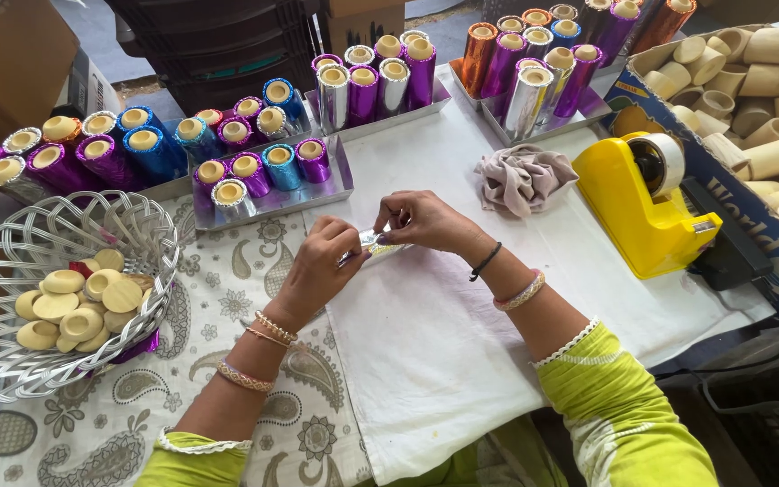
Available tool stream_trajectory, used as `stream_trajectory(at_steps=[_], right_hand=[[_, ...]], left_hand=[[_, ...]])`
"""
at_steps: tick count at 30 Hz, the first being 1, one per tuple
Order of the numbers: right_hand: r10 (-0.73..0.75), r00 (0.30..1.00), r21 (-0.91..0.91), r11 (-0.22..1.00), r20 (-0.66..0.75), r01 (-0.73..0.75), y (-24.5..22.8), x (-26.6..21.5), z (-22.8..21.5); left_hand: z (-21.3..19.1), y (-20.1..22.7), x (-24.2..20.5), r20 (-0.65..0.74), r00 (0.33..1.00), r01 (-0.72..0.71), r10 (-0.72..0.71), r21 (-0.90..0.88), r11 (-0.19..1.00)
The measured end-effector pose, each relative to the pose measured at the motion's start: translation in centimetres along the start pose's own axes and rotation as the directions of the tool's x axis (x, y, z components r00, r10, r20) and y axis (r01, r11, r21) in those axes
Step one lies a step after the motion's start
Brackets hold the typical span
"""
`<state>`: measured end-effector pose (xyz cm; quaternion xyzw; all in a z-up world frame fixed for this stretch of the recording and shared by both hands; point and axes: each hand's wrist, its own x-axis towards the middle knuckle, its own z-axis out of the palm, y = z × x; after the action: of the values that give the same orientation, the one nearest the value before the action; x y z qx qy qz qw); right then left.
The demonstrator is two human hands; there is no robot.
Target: The person wraps a small cylindrical candle in a sheet of purple foil, folding the edges around the body and sealing the bottom with clear tape. They then fold the top edges inward to close the opening and secure it with additional tape.
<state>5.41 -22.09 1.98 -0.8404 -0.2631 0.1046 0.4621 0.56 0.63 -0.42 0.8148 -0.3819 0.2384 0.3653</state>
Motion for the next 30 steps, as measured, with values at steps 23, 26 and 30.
stream_trajectory(at_steps=[23,26,30], right_hand=[[0.014,1.000,-0.050,0.999,-0.004,-0.015,-0.4,0.1,0.0],[0.010,1.000,-0.051,0.999,-0.004,-0.011,-0.6,0.0,-0.1],[0.005,1.000,-0.036,0.999,0.012,-0.004,-0.5,-0.1,-0.4]], left_hand=[[1.6,-1.4,-0.4,0.121,0.854,0.521,-0.506,-0.208,0.828],[1.7,-1.3,-0.4,0.143,0.809,0.587,-0.570,-0.246,0.772],[2.0,-1.6,-0.5,0.142,0.792,0.603,-0.594,-0.340,0.722]])
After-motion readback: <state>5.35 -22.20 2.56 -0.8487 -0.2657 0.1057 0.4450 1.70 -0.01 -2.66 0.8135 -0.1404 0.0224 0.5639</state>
